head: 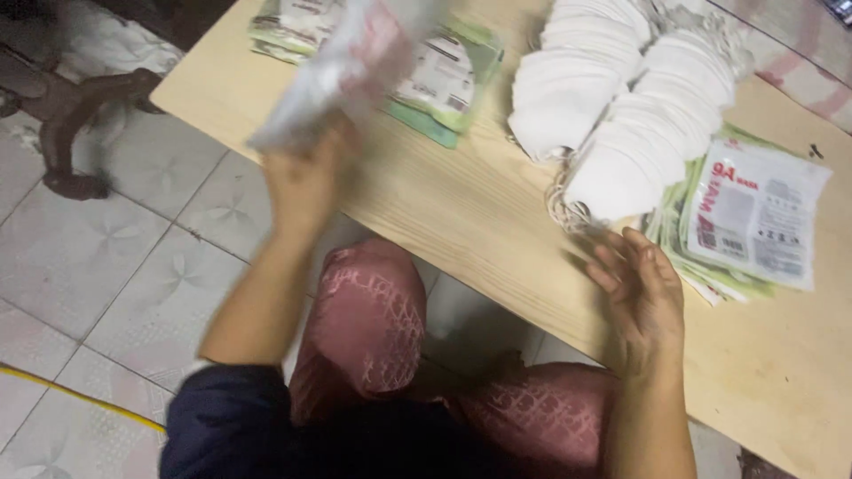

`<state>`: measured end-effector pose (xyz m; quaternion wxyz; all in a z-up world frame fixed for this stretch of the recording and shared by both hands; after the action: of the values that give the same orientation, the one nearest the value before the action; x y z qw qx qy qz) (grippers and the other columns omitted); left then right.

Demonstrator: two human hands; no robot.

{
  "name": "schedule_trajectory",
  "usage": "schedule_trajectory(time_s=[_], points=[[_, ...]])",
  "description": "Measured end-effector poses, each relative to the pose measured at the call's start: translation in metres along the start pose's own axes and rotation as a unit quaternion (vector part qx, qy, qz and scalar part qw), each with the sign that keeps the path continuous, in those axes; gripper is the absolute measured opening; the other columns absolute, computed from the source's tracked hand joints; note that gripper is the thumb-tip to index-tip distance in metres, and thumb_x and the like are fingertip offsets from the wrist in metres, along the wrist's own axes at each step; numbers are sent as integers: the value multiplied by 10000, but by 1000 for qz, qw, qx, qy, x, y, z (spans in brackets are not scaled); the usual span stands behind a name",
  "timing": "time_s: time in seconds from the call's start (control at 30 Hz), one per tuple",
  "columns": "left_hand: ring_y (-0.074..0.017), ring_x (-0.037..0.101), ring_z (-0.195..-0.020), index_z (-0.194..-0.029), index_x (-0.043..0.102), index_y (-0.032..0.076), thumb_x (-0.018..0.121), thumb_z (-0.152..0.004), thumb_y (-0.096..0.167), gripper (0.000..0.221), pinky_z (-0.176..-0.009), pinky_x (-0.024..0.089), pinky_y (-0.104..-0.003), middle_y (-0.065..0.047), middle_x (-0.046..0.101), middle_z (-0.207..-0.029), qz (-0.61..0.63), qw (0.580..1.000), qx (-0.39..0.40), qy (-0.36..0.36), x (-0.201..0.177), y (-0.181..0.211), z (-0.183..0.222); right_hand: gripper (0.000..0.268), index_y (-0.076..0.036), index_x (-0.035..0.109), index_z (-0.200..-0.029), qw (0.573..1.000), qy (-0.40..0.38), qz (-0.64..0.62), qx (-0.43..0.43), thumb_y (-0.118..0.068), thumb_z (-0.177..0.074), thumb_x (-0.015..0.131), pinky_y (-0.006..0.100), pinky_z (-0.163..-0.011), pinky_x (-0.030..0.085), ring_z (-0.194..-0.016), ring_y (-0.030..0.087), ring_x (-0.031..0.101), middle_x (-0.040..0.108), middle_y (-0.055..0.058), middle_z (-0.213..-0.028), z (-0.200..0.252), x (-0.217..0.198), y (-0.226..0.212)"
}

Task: Manually separating face masks from a stack and inserting them into individual plastic bags

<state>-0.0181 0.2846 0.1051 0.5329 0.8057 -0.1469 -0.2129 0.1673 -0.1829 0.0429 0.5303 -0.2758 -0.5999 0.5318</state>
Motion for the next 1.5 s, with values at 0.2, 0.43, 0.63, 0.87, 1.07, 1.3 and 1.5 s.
schedule_trajectory(time_s=[0.2, 0.43, 0.63, 0.87, 1.07, 1.3, 1.5], points=[[-452, 570, -1314, -1422, 603, 30, 404, -639, -168, 831, -1107, 403, -571, -218, 624, -1415, -137, 908, 396, -20, -2, 8, -114, 394, -12, 611, -1325, 993, 9, 101, 53, -196, -977, 630, 393, -869, 624, -1083, 320, 696, 670, 201, -1299, 12, 39, -12], [-482, 564, -1186, -1239, 688, -17, 691, -762, -227, 521, -1053, 394, -630, -245, 662, -1311, -352, 818, 455, -4, 54, -59, -162, 423, 28, 598, -1332, 984, -58, 163, 40, -189, -970, 616, 473, -843, 621, -1081, 391, 705, 678, 227, -1257, 3, 38, 11], [-539, 431, -1357, -1377, 659, -10, 744, -815, -190, 596, -1134, 281, -661, -305, 596, -1436, -404, 801, 434, -87, 75, -104, -161, 400, 55, 611, -1344, 970, -23, 225, 88, -70, -964, 603, 435, -841, 622, -1037, 381, 720, 707, 242, -1194, 1, 44, 9], [-535, 314, -1430, -1493, 543, 60, 592, -863, -112, 655, -1161, 186, -657, -265, 487, -1530, -458, 798, 352, -172, 79, -131, -148, 375, 33, 618, -1326, 965, -50, 239, 98, -44, -960, 603, 417, -811, 614, -968, 378, 742, 721, 234, -1207, 7, 46, 10], [-484, 207, -1486, -1610, 285, 96, 604, -803, -20, 876, -1163, 166, -646, -267, 243, -1634, -481, 808, 242, -240, 73, -78, -155, 380, 38, 639, -1309, 963, -35, 251, 91, -73, -946, 636, 392, -826, 626, -972, 355, 750, 715, 186, -1205, 15, 47, 0], [-385, 354, -1429, -1513, 383, -12, 734, -1121, 498, 733, -1130, 164, -485, -273, 378, -1533, -244, 959, 59, -130, 45, -15, -134, 401, 63, 634, -1313, 975, -55, 211, 36, -34, -929, 692, 506, -801, 629, -1038, 358, 709, 694, 285, -1230, 13, 36, 9], [-389, 391, -1402, -1497, 395, -17, 706, -1103, 422, 667, -1125, 205, -497, -268, 409, -1495, -173, 956, 85, -221, 95, 3, -80, 420, -22, 659, -1327, 962, -91, 250, 66, -139, -932, 740, 458, -796, 640, -971, 303, 731, 723, 249, -1199, 13, 41, 11]])
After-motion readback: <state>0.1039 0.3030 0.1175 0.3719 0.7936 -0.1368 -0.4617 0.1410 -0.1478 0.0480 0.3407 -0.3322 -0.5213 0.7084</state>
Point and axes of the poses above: each hand's wrist, its own z-axis away from the middle knuckle, its own x-axis out of the palm, y = z × x, the point moved 5 cm from there along -z, towards the middle knuckle
